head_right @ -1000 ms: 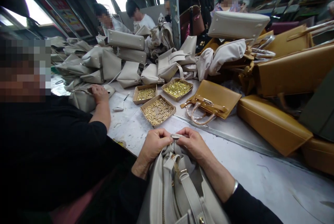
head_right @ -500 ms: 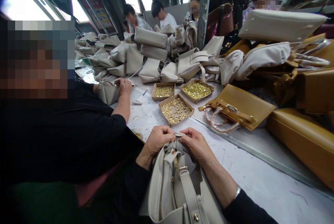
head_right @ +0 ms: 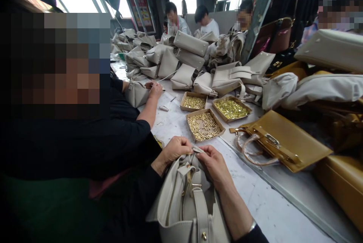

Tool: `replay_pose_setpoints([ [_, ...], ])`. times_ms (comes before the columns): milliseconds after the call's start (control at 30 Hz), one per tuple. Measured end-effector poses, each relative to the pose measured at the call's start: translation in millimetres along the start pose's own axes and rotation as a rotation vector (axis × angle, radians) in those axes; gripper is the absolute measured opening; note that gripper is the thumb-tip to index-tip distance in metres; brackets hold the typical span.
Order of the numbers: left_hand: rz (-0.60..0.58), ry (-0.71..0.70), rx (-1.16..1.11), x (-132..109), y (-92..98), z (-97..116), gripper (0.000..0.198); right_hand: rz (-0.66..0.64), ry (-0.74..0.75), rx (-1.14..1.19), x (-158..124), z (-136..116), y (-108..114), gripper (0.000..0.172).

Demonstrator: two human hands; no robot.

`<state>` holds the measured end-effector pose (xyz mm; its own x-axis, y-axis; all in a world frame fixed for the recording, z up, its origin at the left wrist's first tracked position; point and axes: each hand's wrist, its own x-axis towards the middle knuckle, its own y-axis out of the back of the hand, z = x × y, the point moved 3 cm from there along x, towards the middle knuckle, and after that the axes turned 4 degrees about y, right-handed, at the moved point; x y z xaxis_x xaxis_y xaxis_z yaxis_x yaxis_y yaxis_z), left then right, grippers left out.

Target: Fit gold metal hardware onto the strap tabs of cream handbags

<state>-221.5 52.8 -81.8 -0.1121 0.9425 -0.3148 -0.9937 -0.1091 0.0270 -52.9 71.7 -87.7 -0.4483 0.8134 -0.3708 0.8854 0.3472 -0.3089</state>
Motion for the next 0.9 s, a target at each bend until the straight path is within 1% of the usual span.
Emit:
replay_pose_setpoints([
  [133,0.006,0.003,-0.018,-0.9,0.5,-3.1,0.02,0.009,0.019,-0.032,-0.7,0.8,-0.2,0.044],
  [367,0.009,0.01,-0.027,-2.3,-1.5,-1.0,0.02,0.015,0.022,-0.042,1.3,1.4,0.6,0.046],
  [533,0.011,0.013,-0.019,-0.8,-0.9,-3.5,0.019,-0.012,0.065,-0.087,3.9,3.1,2.4,0.042],
  [667,0.008,0.018,-0.015,0.1,-0.5,-4.7,0.018,0.003,0.111,-0.162,5.8,2.6,2.7,0.04],
  [900,0.021,0.023,-0.012,-0.4,-0.8,-5.5,0.019,0.005,0.108,-0.185,6.9,3.6,4.3,0.04],
])
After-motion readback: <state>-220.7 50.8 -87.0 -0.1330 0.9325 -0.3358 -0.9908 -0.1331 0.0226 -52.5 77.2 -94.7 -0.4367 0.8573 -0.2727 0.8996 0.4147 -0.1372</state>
